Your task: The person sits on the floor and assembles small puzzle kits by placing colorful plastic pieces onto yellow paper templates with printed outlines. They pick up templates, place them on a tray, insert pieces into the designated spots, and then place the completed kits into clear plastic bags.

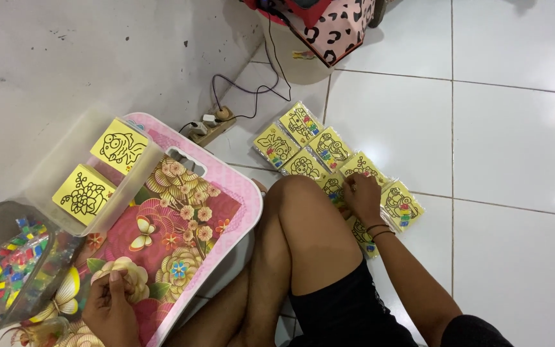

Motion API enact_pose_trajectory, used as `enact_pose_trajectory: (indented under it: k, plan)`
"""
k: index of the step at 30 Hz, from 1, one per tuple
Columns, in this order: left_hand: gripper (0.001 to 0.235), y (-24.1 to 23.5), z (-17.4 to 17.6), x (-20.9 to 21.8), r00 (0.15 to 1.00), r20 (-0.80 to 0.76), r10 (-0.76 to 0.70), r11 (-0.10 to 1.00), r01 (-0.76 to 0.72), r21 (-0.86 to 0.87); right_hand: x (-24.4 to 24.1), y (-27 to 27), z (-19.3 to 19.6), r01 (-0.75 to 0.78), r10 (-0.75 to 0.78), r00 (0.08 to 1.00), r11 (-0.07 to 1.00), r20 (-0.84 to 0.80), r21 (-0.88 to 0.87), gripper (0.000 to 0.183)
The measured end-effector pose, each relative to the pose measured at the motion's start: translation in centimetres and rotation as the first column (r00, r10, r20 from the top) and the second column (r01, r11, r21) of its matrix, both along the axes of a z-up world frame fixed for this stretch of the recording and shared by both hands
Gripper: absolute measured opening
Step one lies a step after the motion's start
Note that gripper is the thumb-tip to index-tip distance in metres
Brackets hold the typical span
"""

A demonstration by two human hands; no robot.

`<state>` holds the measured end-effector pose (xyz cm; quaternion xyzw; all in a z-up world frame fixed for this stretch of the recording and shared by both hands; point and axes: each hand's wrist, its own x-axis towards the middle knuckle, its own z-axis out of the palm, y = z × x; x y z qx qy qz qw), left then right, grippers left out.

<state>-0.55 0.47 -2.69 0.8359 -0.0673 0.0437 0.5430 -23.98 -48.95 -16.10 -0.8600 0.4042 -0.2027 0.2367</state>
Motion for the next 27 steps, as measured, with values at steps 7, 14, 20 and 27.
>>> enact_pose_trajectory:
  k: [7, 14, 20, 27]
  plan:
    - [0.022, 0.1, 0.1, -0.1, 0.999, 0.044, -0.021, 1.000, 0.021, 0.013, 0.4, 0.7, -1.2, 0.036, -0.061, 0.993, 0.971, -0.099, -0.237, 0.029]
    - [0.022, 0.4, -0.6, 0.3, 0.999, 0.035, 0.005, 0.999, -0.007, 0.045, 0.5, 1.3, -0.6, -0.372, 0.258, 0.879, 0.897, -0.401, -0.240, 0.064]
    - [0.023, 0.1, -0.2, 0.1, 0.999, 0.043, 0.000, 0.999, -0.002, 0.044, 0.9, 1.6, -0.3, -0.398, 0.278, 0.860, 0.891, -0.429, -0.221, 0.052]
    - [0.023, -0.1, 0.2, 0.0, 1.000, 0.026, -0.001, 1.000, 0.001, 0.005, 0.8, 1.9, -0.2, -0.379, 0.265, 0.861, 0.904, -0.434, -0.199, 0.053]
